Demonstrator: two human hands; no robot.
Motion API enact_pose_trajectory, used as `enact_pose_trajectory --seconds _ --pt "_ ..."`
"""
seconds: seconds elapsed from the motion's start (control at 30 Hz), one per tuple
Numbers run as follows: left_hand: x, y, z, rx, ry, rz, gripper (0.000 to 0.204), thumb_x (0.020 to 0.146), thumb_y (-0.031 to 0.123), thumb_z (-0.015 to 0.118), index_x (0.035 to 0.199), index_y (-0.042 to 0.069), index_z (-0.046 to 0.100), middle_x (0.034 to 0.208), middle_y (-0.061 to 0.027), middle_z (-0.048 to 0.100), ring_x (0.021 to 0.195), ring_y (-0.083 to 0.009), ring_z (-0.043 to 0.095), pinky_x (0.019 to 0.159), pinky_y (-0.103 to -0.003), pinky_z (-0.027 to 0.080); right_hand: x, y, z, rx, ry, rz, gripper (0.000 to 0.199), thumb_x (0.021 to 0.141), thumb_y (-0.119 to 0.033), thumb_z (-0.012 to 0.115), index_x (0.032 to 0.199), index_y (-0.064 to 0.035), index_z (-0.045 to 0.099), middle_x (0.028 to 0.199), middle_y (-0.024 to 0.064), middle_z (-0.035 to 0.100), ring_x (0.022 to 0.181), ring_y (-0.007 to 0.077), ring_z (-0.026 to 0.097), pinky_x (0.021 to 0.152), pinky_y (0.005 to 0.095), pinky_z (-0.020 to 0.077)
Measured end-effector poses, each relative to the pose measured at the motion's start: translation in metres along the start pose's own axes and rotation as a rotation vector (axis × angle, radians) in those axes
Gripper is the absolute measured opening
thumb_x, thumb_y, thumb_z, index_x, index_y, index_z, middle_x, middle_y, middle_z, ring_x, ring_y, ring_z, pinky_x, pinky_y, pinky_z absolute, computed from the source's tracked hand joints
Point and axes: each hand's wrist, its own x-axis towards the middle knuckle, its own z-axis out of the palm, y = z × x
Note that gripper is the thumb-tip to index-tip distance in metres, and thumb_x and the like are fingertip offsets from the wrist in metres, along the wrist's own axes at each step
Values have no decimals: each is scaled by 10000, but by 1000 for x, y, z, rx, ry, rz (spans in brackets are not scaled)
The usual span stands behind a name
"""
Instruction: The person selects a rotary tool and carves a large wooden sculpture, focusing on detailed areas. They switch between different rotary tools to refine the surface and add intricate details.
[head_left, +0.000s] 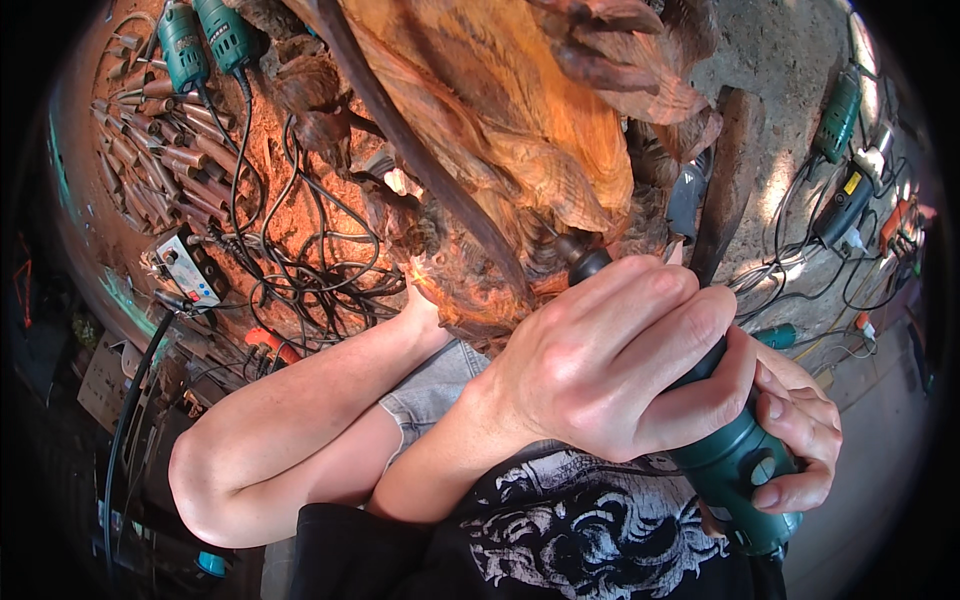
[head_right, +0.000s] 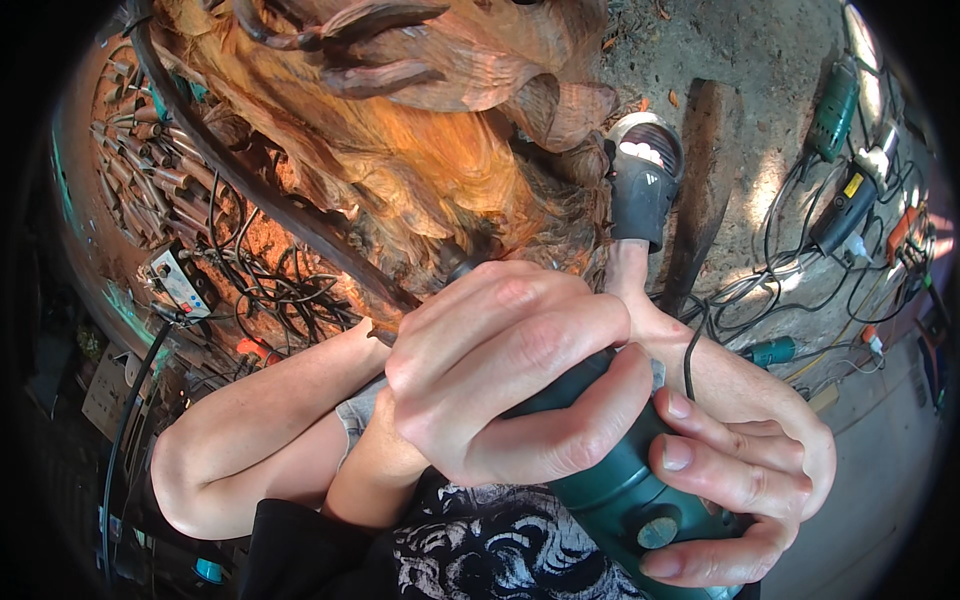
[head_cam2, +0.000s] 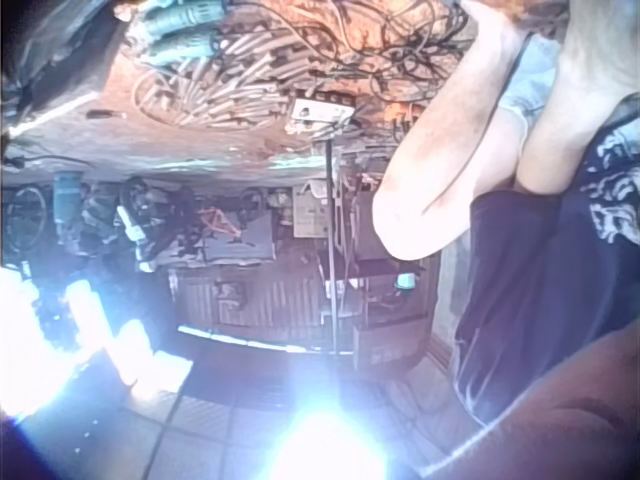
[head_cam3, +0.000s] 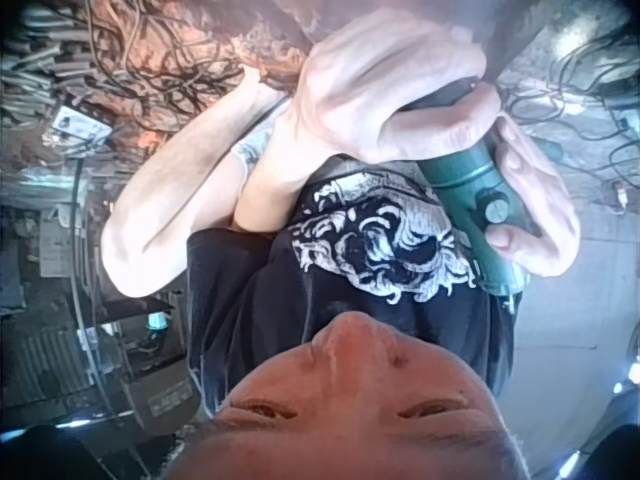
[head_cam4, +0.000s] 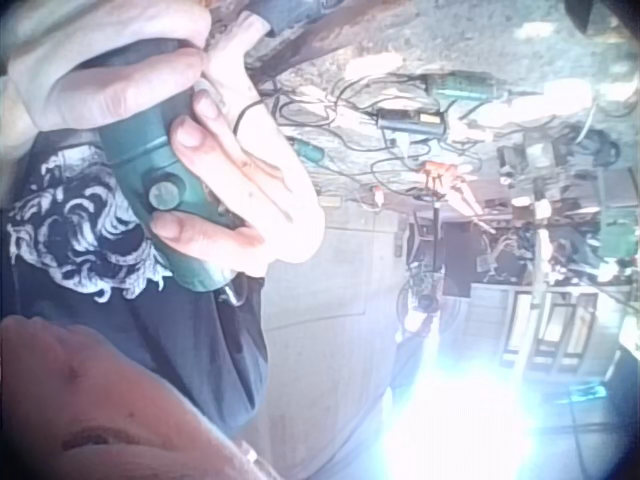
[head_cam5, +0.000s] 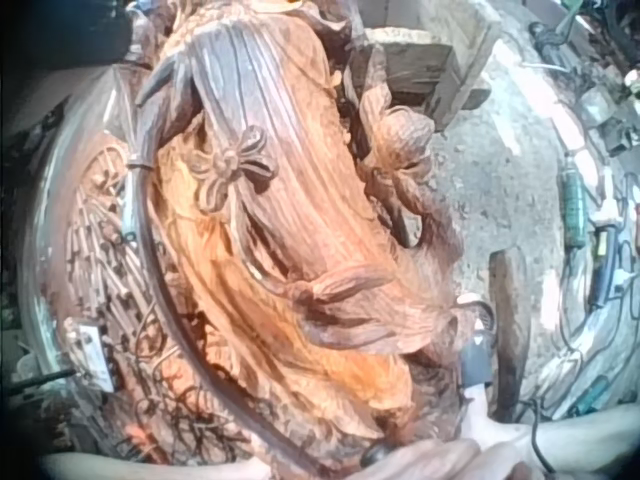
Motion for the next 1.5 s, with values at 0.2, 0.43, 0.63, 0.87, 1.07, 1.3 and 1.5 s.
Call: enact_pose_trajectory --seconds 0.2,0.43,0.63,0.87,1.07,1.3,1.5 --pt "0 -1 1 -13 15 10 201 643 69 762 815 2 682 889 -117 619 692 -209 556 554 -306 466 0 -2 -5 3 -36 9 625 775 -523 859 1231 -190 590 1295 334 581 1125 515 673 927 656 572" --pt "0 1 3 -7 6 17 195 665 78 744 839 17 683 890 -118 620 698 -212 570 562 -307 479 2 -2 -8 7 -98 -14 657 756 -516 874 1244 -187 584 1347 340 543 1157 515 653 924 670 568" --pt "-4 0 5 35 -3 106 203 675 141 729 839 37 669 883 -110 626 737 -229 590 600 -319 512 -1 -2 0 -25 -26 -52 607 738 -439 868 1220 -190 597 1262 285 561 1054 420 655 838 565 564" --pt "-5 -1 8 61 41 128 206 665 157 731 823 40 668 881 -108 623 752 -234 588 620 -331 522 -4 9 15 -101 90 -231 600 655 -359 886 1165 -192 619 1115 226 573 886 335 638 713 450 518" --pt "-5 -5 9 63 52 141 209 655 153 731 819 38 667 880 -106 620 741 -229 578 599 -327 497 0 29 23 -200 211 -454 604 583 -289 902 1118 -195 638 989 175 583 742 263 623 606 350 478" --pt "-4 -2 7 36 42 121 219 643 151 731 817 33 667 883 -112 620 733 -227 574 594 -324 490 9 42 32 -270 368 -641 621 499 -209 920 1063 -197 660 842 117 596 574 178 606 481 235 431" --pt "-5 -5 8 28 47 123 230 639 149 732 825 28 669 884 -115 621 724 -227 571 590 -322 486 15 45 34 -287 404 -685 684 418 -159 934 1046 -199 667 769 80 605 483 127 597 416 167 405"
